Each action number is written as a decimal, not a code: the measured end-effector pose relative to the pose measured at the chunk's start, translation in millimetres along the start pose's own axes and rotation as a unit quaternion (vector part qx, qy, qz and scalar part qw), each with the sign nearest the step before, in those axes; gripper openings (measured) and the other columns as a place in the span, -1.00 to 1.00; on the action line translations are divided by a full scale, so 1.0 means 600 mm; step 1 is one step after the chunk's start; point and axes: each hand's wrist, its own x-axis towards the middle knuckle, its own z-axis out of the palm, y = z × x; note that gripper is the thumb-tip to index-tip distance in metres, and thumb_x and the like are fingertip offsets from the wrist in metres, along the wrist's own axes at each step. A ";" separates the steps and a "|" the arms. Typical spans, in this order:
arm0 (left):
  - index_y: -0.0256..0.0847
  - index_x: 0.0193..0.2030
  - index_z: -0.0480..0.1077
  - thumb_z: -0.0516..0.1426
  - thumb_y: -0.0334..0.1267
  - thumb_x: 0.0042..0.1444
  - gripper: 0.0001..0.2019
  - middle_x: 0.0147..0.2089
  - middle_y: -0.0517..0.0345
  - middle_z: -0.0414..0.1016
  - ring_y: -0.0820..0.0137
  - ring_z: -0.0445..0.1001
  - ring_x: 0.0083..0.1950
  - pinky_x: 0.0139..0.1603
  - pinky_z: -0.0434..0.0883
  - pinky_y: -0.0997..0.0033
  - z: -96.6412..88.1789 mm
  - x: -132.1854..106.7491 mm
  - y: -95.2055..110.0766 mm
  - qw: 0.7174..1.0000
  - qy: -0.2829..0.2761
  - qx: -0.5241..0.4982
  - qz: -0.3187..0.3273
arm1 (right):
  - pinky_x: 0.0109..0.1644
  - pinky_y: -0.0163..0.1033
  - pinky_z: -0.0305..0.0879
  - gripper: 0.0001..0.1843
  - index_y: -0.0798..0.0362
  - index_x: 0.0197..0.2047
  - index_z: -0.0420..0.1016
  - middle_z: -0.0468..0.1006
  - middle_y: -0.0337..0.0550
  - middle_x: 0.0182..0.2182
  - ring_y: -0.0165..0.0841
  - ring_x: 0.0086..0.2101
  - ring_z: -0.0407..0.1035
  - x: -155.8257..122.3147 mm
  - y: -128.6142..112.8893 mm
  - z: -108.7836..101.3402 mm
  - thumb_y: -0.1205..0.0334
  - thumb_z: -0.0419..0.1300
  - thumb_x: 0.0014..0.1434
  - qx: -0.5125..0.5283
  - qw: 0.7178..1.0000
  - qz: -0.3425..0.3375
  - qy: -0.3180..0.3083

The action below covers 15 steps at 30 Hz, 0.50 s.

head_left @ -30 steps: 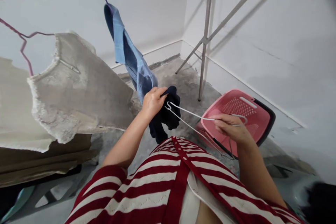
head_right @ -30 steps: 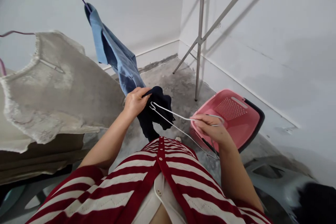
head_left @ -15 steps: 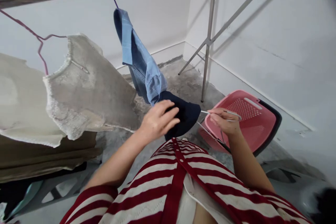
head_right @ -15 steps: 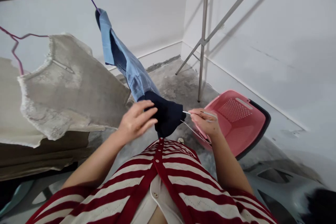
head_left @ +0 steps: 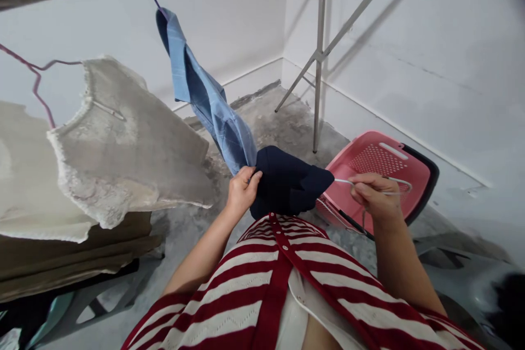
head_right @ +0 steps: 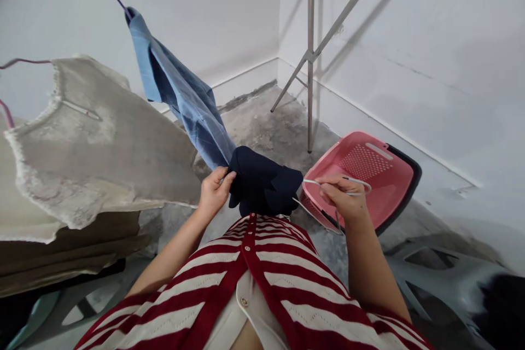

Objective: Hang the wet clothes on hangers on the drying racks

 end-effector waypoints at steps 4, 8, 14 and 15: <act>-0.24 -0.30 0.41 0.04 -0.25 0.21 -0.83 -0.41 0.18 0.38 0.49 0.38 -0.37 -0.32 0.33 0.50 -0.066 0.024 0.026 0.989 -0.013 -0.067 0.132 | -0.71 -0.40 0.01 -0.88 0.01 -0.40 0.61 0.27 -0.33 -0.79 -0.56 -0.77 0.07 0.001 0.007 -0.012 0.19 0.34 -0.06 0.081 0.994 -0.058 -0.038; -0.22 -0.31 0.40 0.06 -0.31 0.21 -0.88 -0.46 0.22 0.36 0.52 0.35 -0.42 -0.37 0.32 0.53 -0.131 0.043 0.050 0.979 -0.088 -0.025 0.180 | -0.71 -0.42 -0.02 -0.90 -0.04 -0.40 0.61 0.21 -0.38 -0.84 -0.58 -0.81 0.00 0.013 0.025 -0.005 0.18 0.32 -0.06 0.164 0.983 -0.064 -0.058; -0.19 -0.03 0.38 0.10 -0.18 0.19 -0.75 -0.04 -0.02 0.47 0.28 0.43 -0.01 0.03 0.36 0.23 -0.140 0.059 0.110 0.947 0.002 0.178 0.269 | -0.67 -0.39 0.09 -0.90 0.03 -0.48 0.61 0.46 -0.22 -0.67 -0.50 -0.69 0.24 0.026 0.008 0.037 0.19 0.34 -0.11 0.000 0.997 -0.050 -0.062; -0.20 -0.03 0.39 0.10 -0.12 0.18 -0.72 -0.07 -0.03 0.48 0.26 0.45 -0.04 0.02 0.36 0.20 -0.131 0.063 0.117 0.926 -0.042 0.222 0.301 | -0.66 -0.39 0.12 -0.91 0.02 -0.49 0.61 0.48 -0.22 -0.64 -0.49 -0.67 0.27 0.028 -0.001 0.048 0.20 0.34 -0.11 -0.026 0.995 -0.058 -0.072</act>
